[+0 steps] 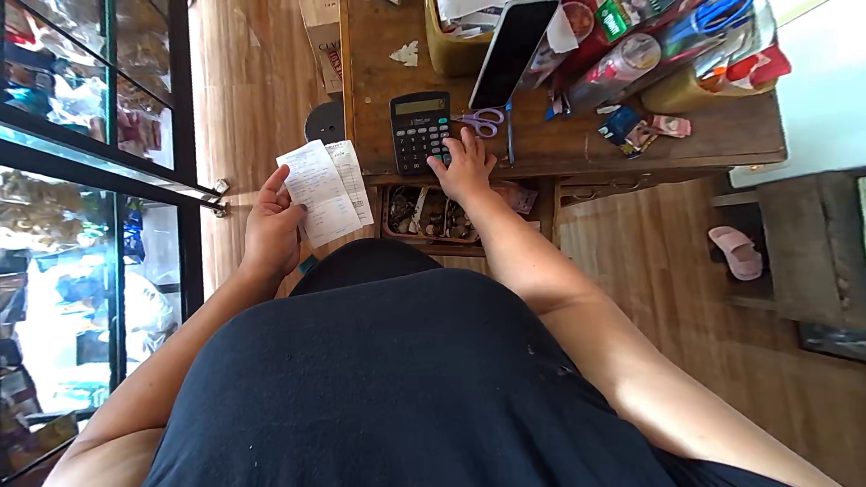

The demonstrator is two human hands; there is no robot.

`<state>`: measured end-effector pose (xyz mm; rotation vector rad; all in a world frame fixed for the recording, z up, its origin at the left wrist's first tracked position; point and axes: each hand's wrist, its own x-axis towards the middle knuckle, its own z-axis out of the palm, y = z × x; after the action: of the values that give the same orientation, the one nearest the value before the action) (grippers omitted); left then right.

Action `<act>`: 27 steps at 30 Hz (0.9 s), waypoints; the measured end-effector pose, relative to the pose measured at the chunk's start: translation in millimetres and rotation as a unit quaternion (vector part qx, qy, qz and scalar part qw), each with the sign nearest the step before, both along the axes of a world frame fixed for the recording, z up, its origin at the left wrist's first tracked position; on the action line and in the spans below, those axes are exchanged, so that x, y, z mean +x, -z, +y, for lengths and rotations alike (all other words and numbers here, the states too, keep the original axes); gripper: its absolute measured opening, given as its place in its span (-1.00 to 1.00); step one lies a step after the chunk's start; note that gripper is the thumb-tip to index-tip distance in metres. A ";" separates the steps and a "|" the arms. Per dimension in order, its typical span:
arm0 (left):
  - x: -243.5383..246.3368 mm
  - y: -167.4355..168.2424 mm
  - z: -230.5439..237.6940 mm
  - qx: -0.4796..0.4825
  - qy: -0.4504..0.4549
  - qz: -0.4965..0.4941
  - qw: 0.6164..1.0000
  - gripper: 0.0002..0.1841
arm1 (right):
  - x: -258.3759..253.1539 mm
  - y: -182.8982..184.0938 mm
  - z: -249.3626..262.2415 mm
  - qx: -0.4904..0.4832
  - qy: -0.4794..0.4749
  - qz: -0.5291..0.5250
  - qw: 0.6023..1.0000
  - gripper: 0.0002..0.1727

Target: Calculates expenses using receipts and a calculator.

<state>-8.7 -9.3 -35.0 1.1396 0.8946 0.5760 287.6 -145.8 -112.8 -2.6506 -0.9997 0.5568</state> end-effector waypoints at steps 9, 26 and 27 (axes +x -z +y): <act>-1.7 -0.9 -1.2 0.003 0.003 -0.009 1.000 -0.27 | -11.5 -1.1 -13.2 0.018 -0.018 0.011 1.000 -0.23; 4.0 -0.8 -3.2 0.009 0.009 -0.005 1.000 -0.27 | -27.3 14.7 -26.7 0.029 -0.076 -0.054 0.995 -0.32; 3.6 -0.8 -3.2 0.009 0.007 -0.007 1.000 -0.27 | -27.1 14.7 -26.0 0.028 -0.077 -0.055 0.995 -0.32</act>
<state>-5.0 -12.5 -34.2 1.1563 0.8710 0.5804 260.5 -171.8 -127.5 -2.5939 -1.2398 0.4108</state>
